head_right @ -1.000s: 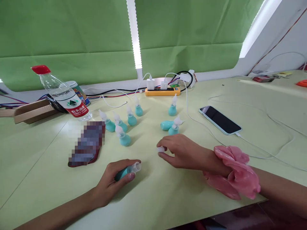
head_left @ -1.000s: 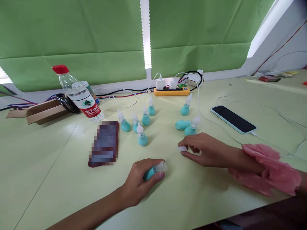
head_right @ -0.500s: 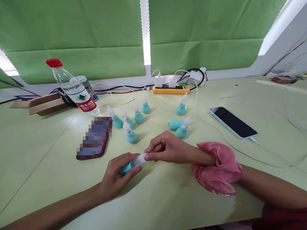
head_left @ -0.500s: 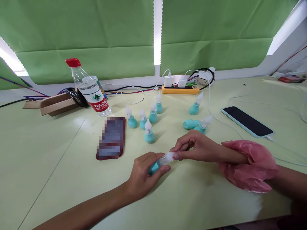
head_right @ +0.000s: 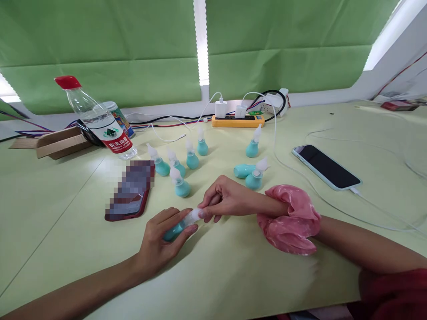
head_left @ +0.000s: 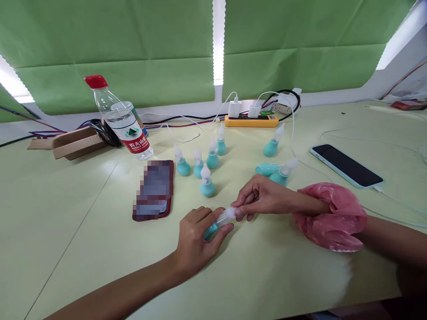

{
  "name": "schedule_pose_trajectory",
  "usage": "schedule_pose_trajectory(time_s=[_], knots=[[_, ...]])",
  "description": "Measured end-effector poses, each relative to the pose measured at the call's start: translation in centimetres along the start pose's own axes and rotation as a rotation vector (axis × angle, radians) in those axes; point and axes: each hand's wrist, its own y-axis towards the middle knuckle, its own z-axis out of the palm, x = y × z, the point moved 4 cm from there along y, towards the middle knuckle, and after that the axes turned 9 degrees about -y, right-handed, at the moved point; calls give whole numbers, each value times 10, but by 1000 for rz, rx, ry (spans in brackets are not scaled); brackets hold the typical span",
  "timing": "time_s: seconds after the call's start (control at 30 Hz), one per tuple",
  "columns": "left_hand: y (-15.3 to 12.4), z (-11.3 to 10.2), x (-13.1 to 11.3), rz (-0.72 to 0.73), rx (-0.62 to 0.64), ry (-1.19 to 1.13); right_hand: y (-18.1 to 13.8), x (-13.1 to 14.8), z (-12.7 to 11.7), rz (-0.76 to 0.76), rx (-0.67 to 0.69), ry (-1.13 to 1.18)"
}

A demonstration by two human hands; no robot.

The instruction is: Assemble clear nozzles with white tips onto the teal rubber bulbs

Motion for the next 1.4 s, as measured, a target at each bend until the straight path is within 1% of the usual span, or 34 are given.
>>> schedule_pose_trajectory(time_s=[0.1,0.23,0.37,0.47,0.57,0.67,0.73,0.8,0.87,0.9,0.97,1.0,1.07,1.13,1.2,1.27,1.33,1.4], knots=[[-1,0,-2,44,-13,18,2,0,0,-6,37,6],[-1,-3,-5,99,-62,2,7,0,2,-16,99,92],[-2,-3,-5,122,-66,-6,11,0,5,-12,106,147],[-3,-4,-5,125,-73,-12,13,1,6,-6,77,171],[-3,-4,-4,96,-80,-9,14,0,7,7,35,187],[-2,-2,-3,77,-39,-26,9,-3,12,35,-11,190],[0,-1,-2,58,2,-84,2,-3,14,59,-67,184],[2,-4,-3,50,15,-164,-7,3,10,79,-141,134],[5,-10,-5,65,-13,-208,-17,17,-6,78,-247,1],[7,-14,-6,71,-39,-205,-22,26,-20,65,-319,-93],[9,-21,-7,68,-104,-171,-30,46,-56,34,-504,-317],[10,-23,-7,60,-134,-151,-31,53,-75,36,-569,-420],[11,-23,-6,52,-163,-95,-29,62,-112,73,-656,-601],[14,-19,-4,64,-167,-23,-17,60,-138,127,-619,-733],[19,-16,0,65,-188,46,-1,50,-153,170,-548,-818],[27,-17,4,40,-215,92,13,38,-159,201,-498,-834],[35,-22,4,22,-219,132,22,30,-160,206,-486,-844],[39,-32,-4,68,-208,184,22,30,-159,182,-507,-868]])
